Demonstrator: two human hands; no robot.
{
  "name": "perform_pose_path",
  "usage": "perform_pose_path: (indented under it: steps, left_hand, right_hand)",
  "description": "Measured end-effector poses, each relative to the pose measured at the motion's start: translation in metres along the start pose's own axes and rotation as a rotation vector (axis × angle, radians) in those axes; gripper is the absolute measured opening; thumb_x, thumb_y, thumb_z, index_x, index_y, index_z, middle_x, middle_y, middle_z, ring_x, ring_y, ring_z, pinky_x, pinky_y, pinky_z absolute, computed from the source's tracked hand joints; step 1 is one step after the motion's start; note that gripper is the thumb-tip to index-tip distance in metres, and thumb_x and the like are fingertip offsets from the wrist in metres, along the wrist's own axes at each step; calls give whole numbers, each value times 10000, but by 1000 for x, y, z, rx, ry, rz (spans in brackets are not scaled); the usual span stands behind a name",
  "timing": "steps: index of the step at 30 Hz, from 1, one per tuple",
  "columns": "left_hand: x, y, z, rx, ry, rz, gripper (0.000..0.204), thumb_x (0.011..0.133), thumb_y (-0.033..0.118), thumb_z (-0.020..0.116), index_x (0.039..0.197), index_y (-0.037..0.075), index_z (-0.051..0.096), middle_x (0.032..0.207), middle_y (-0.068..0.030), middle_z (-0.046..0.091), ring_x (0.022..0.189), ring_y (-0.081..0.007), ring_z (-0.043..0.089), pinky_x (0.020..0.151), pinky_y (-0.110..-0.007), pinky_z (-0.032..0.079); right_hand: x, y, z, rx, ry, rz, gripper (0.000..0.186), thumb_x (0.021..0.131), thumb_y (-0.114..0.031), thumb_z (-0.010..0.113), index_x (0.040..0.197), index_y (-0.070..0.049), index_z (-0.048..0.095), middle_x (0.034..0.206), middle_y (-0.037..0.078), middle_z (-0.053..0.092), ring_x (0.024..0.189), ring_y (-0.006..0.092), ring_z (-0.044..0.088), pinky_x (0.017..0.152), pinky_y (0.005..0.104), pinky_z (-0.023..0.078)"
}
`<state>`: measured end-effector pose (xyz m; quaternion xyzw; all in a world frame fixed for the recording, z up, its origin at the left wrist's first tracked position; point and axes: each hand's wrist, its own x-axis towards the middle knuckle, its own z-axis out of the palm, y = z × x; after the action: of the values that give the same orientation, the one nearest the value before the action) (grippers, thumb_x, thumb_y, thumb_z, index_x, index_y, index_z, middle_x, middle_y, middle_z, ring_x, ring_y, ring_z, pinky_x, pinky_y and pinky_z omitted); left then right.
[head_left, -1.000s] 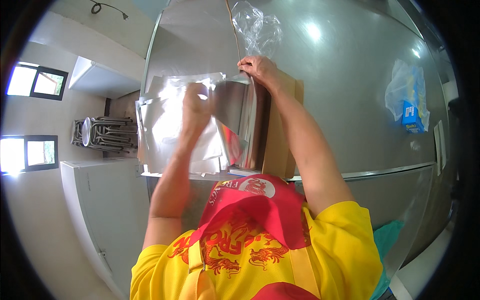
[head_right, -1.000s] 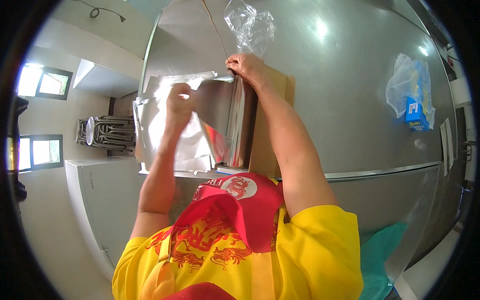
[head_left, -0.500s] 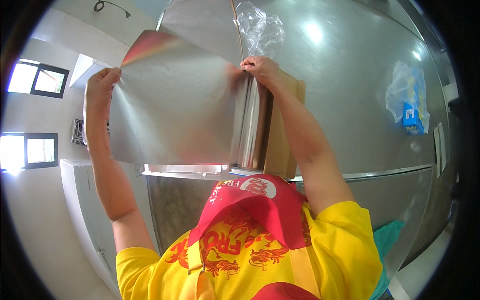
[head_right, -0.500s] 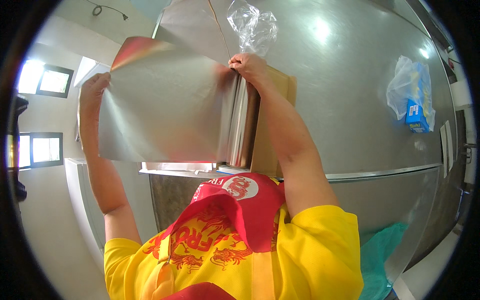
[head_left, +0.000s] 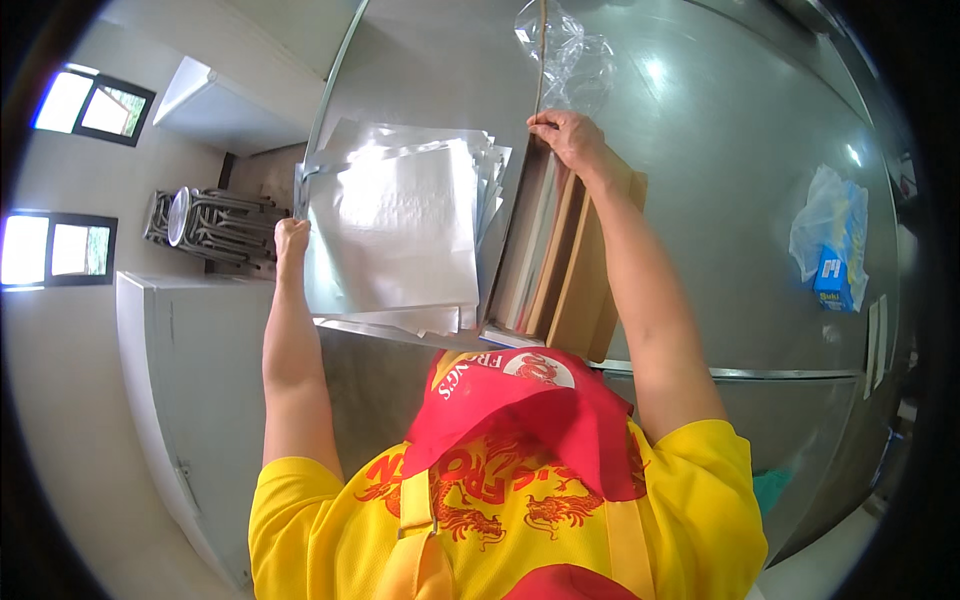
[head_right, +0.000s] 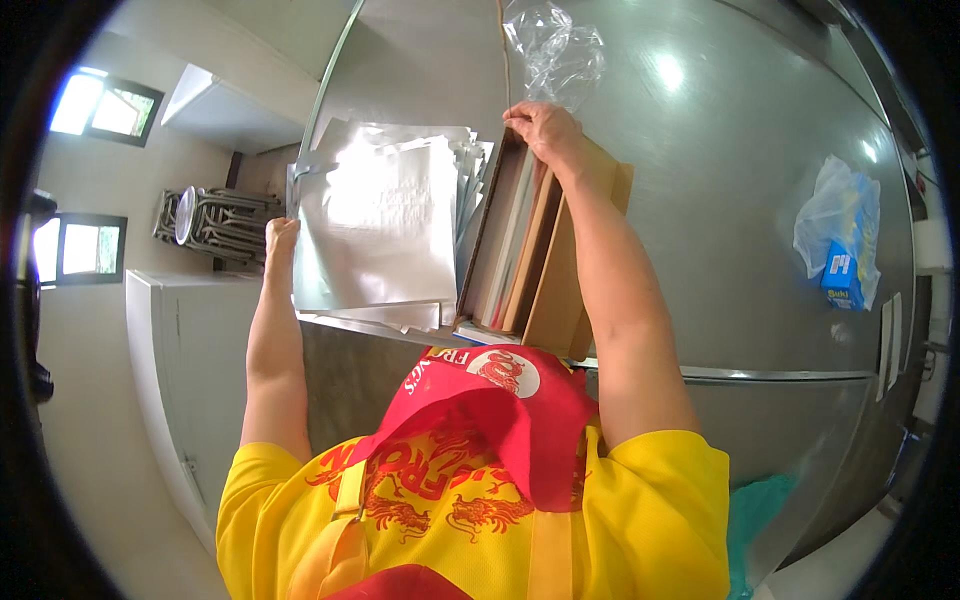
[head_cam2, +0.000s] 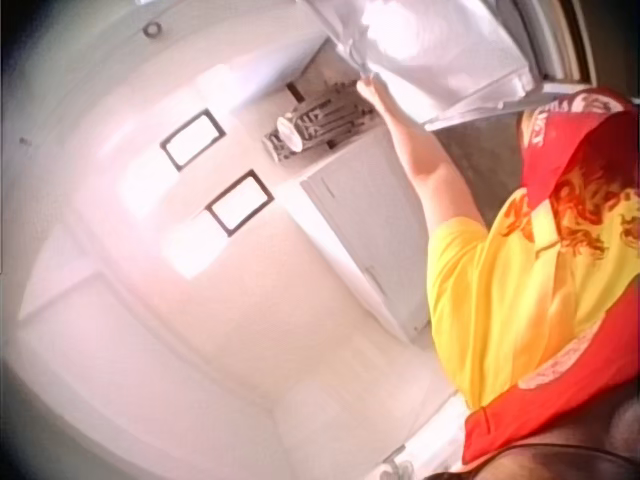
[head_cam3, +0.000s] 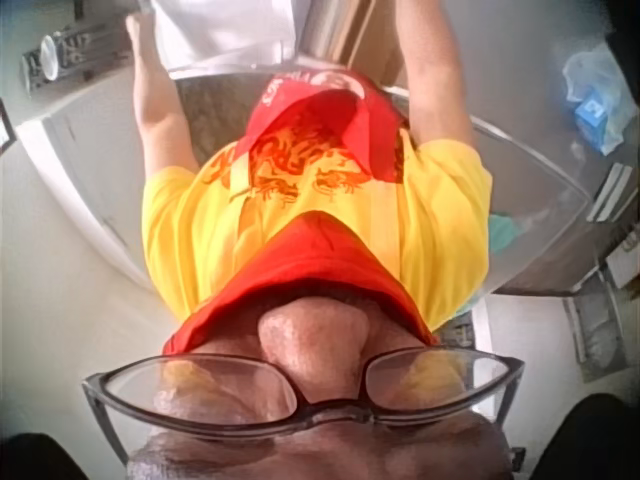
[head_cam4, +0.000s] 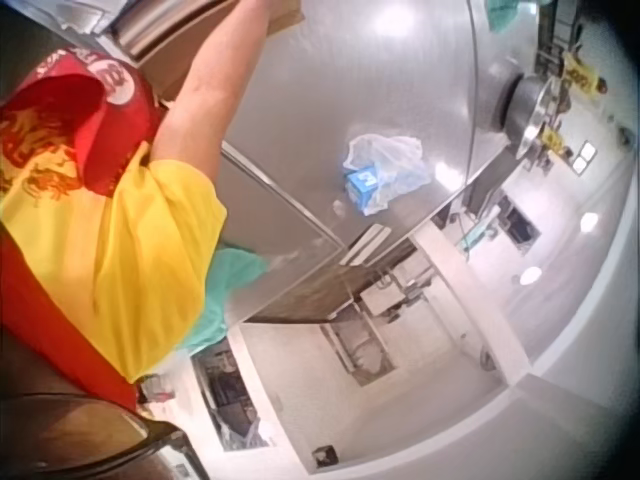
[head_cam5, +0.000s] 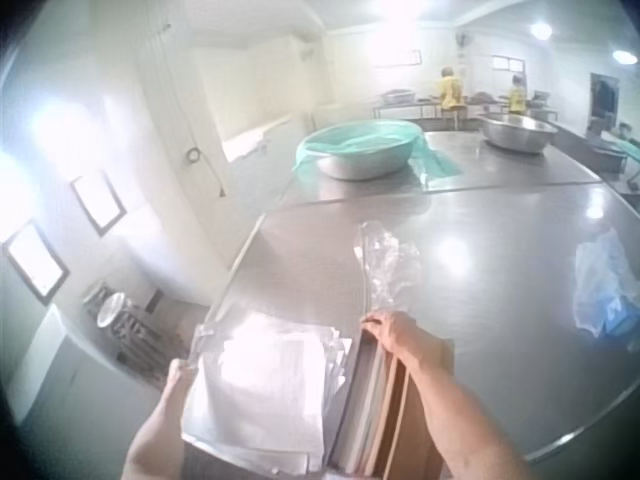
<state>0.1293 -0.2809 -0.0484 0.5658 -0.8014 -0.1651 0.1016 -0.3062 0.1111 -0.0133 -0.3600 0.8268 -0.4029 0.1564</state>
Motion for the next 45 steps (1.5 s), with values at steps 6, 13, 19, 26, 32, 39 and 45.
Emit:
perform_pose_path:
  steps: [6,13,19,26,32,39,45]
  left_hand:
    - [-42,48,6,110,192,-130,251,830,213,724,951,-6,746,1093,-211,707,997,-355,677,884,-463,536]
    - [-217,232,47,-429,-21,810,270,806,11,710,1073,45,703,1221,-197,626,1163,-368,579,1003,-459,467]
    - [-272,326,58,274,-43,890,282,855,235,697,986,-12,725,1207,-149,614,1174,-335,519,1024,-502,374]
    - [-237,325,59,-217,-222,500,223,842,175,712,962,-12,726,1057,-126,654,1008,-281,602,895,-405,457]
    - [-170,301,-69,-594,-242,410,209,890,166,748,1033,13,750,901,-23,692,824,-115,612,796,-272,476]
    - [-134,298,-183,-881,-268,347,198,891,125,732,1006,-37,731,852,-24,688,790,-99,615,801,-230,477]
    - [-98,275,-207,-852,-249,244,152,923,133,708,924,-19,701,818,-28,649,728,-111,591,721,-253,486]
  right_hand:
    - [-5,-5,-5,-23,17,58,222,930,-362,709,1081,-217,782,988,45,766,926,240,716,833,367,530]
    - [-6,0,-1,-40,58,-10,209,933,-343,714,1087,-216,777,1000,25,780,925,213,734,867,367,545]
    - [-3,-3,0,-54,83,-31,215,918,-355,730,1068,-209,778,988,27,780,915,225,733,854,363,547]
    - [-3,-1,2,-23,88,-62,212,909,-343,714,1068,-218,778,1021,31,772,944,234,729,844,381,554]
    - [-4,2,2,0,93,-83,237,904,-341,674,1075,-211,774,1023,30,770,950,246,723,838,391,549]
    - [-3,-2,1,26,77,-47,234,896,-335,675,1066,-210,775,1023,18,770,946,233,720,827,380,542]
    - [-4,0,0,18,66,-33,240,896,-320,682,1088,-213,780,1025,10,773,933,179,725,853,325,536]
